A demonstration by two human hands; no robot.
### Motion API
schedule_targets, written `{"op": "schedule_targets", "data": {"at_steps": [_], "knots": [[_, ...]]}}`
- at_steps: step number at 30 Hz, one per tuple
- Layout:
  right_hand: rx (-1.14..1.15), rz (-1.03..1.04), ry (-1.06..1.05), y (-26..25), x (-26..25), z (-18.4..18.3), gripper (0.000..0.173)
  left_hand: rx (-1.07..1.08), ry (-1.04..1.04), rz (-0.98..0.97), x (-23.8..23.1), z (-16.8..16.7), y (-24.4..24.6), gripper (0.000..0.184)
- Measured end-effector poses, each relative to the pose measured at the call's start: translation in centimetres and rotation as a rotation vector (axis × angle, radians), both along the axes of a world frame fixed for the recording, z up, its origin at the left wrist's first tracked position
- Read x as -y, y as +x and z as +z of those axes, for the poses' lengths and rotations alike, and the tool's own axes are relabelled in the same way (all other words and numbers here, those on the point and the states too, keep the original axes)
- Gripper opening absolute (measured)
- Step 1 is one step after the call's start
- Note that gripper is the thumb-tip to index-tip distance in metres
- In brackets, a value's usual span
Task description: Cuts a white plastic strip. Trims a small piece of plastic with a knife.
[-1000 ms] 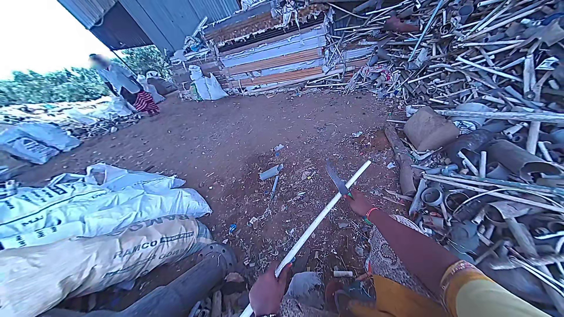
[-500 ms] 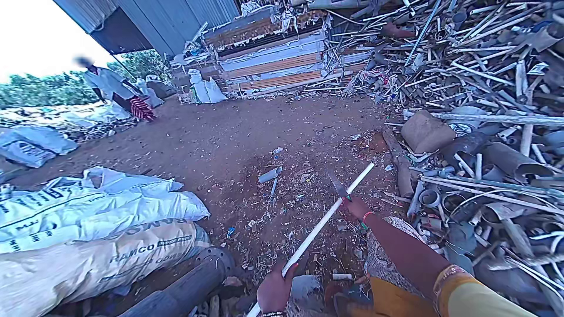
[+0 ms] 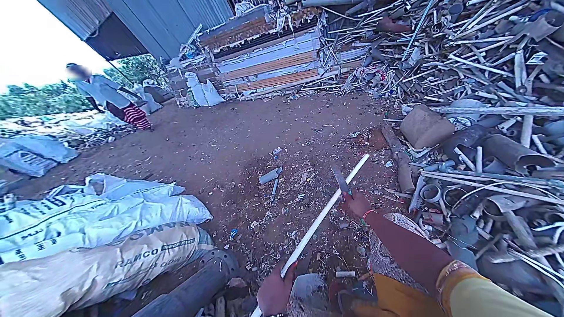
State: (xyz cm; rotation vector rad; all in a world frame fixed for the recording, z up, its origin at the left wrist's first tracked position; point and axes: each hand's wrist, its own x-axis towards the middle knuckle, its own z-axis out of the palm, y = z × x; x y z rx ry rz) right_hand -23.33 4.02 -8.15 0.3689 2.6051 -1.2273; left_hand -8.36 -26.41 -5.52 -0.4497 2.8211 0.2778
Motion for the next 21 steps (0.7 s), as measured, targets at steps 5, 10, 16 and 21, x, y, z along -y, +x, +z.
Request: {"op": "schedule_targets", "data": {"at_steps": [5, 10, 16, 21], "knots": [[0.064, 0.392, 0.120, 1.1, 0.7, -0.4, 0.057, -0.012, -0.003, 0.002, 0.8, -0.5, -0.4, 0.053], [0.074, 0.565, 0.167, 2.6, 3.7, 0.0, 0.054, 0.026, -0.013, 0.018, -0.5, 0.0, -0.7, 0.054], [0.111, 0.068, 0.095, 0.1, 0.1, 0.2, 0.057, 0.055, -0.033, 0.046, -0.2, 0.5, -0.4, 0.054], [-0.009, 0.705, -0.037, 4.9, 6.7, -1.2, 0.049, 0.052, -0.044, 0.029, -1.3, 0.2, -1.2, 0.058]]}}
